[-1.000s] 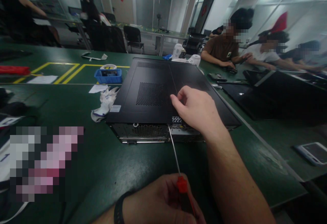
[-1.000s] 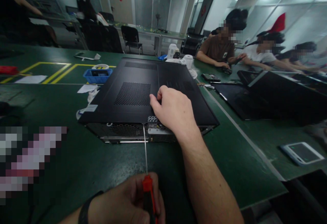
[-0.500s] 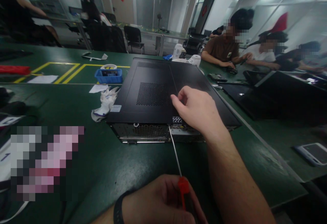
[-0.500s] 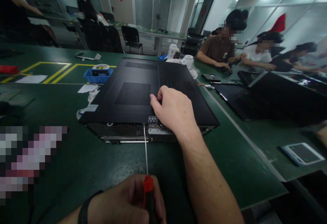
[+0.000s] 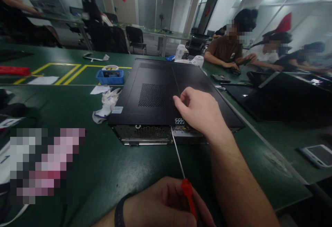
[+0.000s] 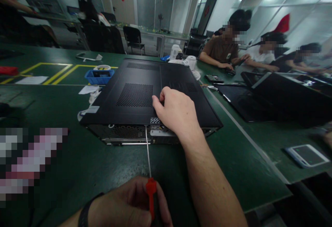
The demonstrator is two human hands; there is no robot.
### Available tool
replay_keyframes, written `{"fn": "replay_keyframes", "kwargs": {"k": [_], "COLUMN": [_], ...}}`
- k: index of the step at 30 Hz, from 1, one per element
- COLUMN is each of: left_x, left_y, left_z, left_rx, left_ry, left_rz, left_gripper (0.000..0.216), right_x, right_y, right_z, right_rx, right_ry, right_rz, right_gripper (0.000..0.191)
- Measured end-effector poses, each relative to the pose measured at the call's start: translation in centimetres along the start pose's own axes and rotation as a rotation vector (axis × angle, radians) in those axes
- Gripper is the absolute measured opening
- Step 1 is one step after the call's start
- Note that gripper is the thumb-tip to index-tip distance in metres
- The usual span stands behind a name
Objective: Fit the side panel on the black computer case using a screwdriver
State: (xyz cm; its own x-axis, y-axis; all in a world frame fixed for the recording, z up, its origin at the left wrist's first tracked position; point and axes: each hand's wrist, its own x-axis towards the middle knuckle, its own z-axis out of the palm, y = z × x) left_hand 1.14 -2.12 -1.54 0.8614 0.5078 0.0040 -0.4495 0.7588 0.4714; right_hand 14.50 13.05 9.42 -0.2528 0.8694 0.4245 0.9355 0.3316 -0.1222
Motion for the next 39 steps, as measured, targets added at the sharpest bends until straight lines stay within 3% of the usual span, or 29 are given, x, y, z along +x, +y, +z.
{"fn": "replay_keyframes", "kwargs": {"k": [14, 21, 39], "left_x": [0.5, 0.1, 0.4], "left_y": [-0.1, -0.4, -0.5], "left_z": [-0.7, -0.2, -0.8], "left_rx": [0.154, 0.020, 0.059], "left_ry": [0.052, 0.054, 0.042], "left_rz": [0.032, 0.033, 0.048], "left_gripper": [0.035, 0.032, 0.036], "right_x": [0.0, 0.1, 0.0], "right_y": [-0.1, -0.1, 0.0], "right_z": [0.0, 0.0, 0.1], "right_rx": [-0.001, -0.020, -0.005], "right_ry": [-0.001, -0.005, 0.009], "right_rz": [-0.002, 0.007, -0.005], "right_gripper": [0.027, 0.027, 0.027]}}
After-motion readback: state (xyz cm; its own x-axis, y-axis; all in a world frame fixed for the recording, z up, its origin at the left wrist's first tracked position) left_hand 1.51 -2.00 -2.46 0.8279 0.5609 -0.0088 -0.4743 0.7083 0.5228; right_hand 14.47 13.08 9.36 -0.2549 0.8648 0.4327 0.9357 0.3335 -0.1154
